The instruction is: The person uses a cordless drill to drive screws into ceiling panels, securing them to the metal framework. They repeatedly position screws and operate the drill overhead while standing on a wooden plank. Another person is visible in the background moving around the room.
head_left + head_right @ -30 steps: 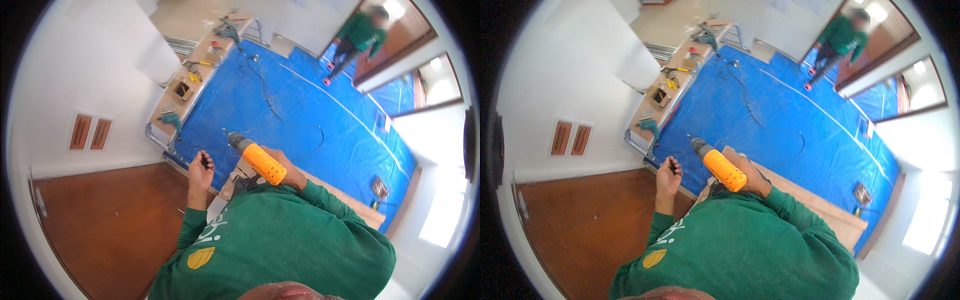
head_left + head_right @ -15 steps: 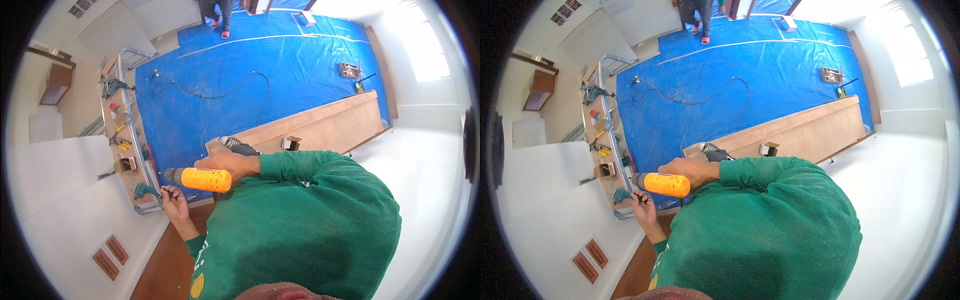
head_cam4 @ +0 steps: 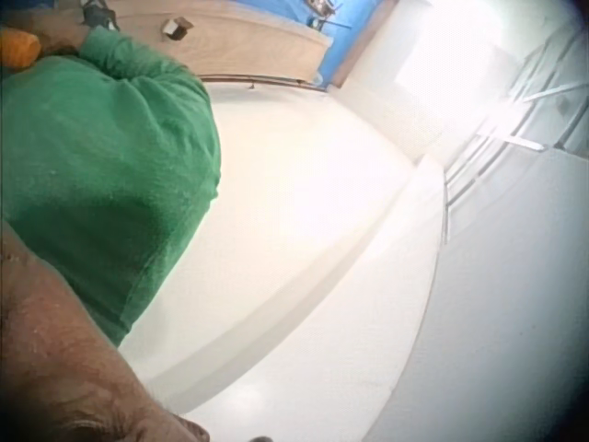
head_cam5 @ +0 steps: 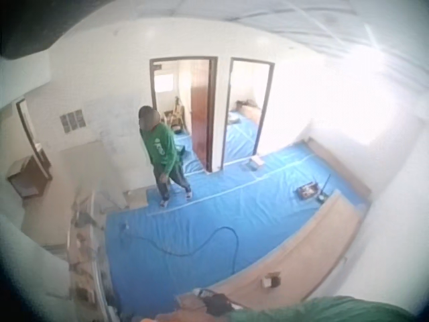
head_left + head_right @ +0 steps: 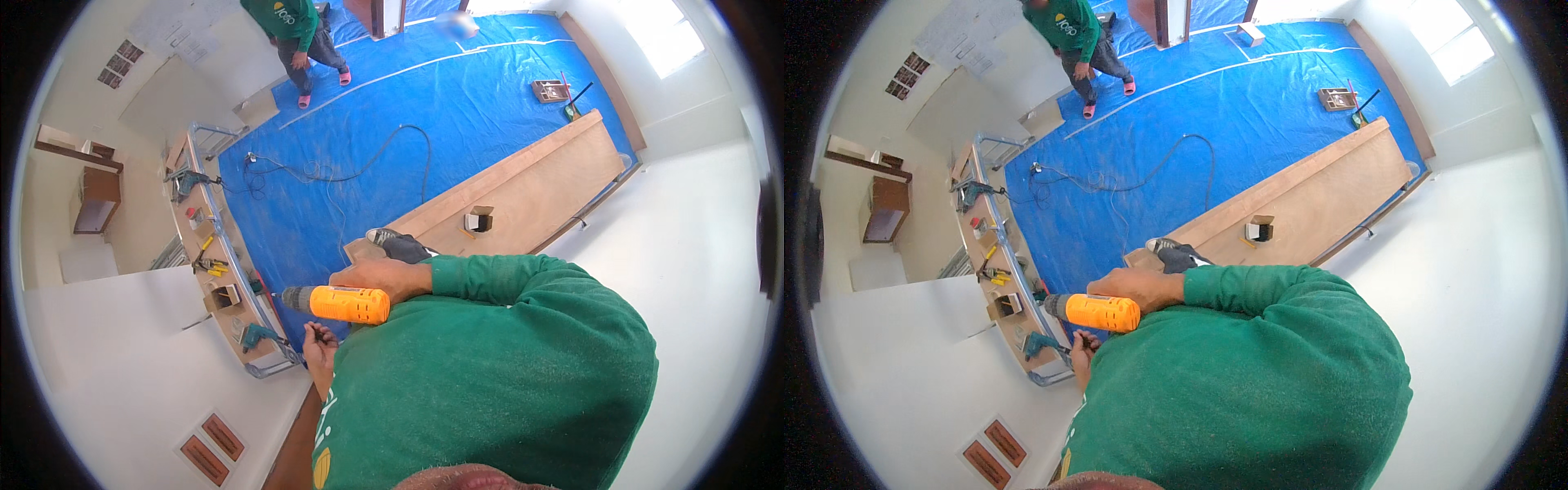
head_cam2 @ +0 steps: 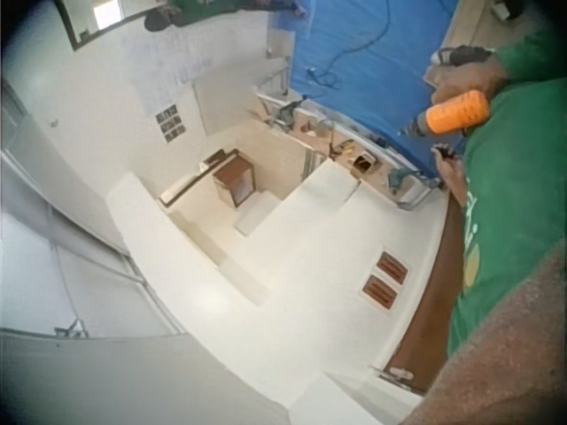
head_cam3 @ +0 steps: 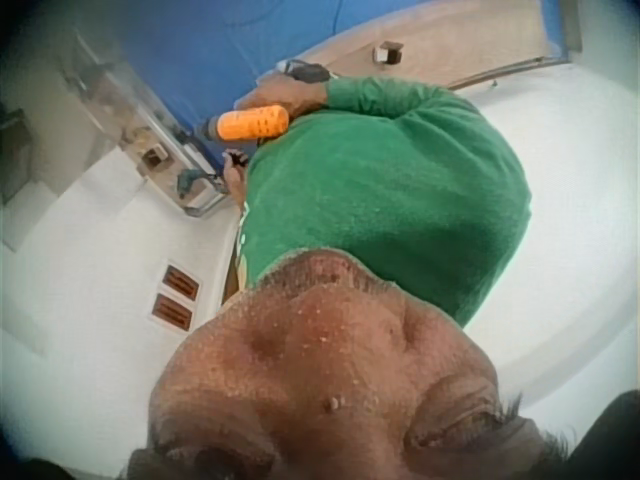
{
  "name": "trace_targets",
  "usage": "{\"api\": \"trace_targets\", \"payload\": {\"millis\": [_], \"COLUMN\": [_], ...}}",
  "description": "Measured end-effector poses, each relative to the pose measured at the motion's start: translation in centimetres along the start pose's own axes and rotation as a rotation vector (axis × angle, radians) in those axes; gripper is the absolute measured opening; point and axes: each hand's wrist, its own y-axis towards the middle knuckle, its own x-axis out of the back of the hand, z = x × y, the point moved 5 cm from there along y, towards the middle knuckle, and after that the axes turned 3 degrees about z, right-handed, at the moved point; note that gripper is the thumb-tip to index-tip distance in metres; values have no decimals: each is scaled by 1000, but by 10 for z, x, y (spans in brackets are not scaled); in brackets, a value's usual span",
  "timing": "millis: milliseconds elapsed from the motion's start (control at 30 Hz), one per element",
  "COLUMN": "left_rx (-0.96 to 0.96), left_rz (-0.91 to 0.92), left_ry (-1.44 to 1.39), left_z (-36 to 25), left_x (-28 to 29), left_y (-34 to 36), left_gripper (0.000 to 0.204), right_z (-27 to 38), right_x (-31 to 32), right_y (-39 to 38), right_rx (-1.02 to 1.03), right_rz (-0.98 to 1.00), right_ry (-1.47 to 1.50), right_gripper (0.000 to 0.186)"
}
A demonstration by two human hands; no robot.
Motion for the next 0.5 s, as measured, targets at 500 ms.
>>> {"api": "trace_targets", "payload": {"millis": [500], "left_rx": [-209], "left_rz": [62], "left_ry": [-116], "left_z": [-51], "left_x": [-7], "left_y": [-8], "left_gripper": [24], "right_z": [20], "right_x": [-60], "right_y": [4], "right_rx": [18], "right_rz": [18], "right_ry": [-156], "right_gripper": [38]}}
